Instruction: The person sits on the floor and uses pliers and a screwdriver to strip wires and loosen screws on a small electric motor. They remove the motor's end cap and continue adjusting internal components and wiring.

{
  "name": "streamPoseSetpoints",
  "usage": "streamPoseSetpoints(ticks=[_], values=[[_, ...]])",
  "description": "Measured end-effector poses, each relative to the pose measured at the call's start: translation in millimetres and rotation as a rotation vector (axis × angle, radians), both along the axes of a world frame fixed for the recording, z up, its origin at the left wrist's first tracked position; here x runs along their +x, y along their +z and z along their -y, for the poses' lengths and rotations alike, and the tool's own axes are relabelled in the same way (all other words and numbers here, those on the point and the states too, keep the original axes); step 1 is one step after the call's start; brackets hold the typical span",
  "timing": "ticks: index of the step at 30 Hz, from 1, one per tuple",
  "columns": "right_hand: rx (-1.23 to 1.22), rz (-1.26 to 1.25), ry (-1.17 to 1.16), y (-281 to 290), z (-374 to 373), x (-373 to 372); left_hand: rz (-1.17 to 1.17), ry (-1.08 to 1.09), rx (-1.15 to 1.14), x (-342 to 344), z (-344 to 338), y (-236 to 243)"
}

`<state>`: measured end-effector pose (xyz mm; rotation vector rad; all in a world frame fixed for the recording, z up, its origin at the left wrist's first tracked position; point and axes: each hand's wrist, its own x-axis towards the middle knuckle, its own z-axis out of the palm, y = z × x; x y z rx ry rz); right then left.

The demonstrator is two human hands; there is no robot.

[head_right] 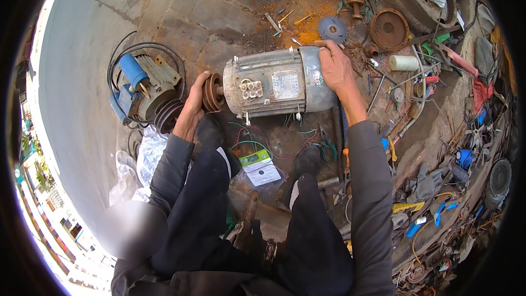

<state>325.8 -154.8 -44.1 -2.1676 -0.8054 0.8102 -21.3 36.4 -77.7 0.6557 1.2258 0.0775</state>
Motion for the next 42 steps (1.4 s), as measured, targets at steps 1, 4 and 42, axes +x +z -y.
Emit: streamPoseSetpoints(ticks=[1, 4, 42], values=[[0.032, 0.007, 0.012, -2, -4, 3, 0.0, 0.008, 0.008, 0, 1, 1], [0.069, -0.074, -0.056, -1, 8, -1, -0.025, 0.013, 0.066, 1, 1, 3], [-0.544, 0.297, -0.033, -25, 302, -112, 0.113, -0.464, 1.584, 39, 81, 38]])
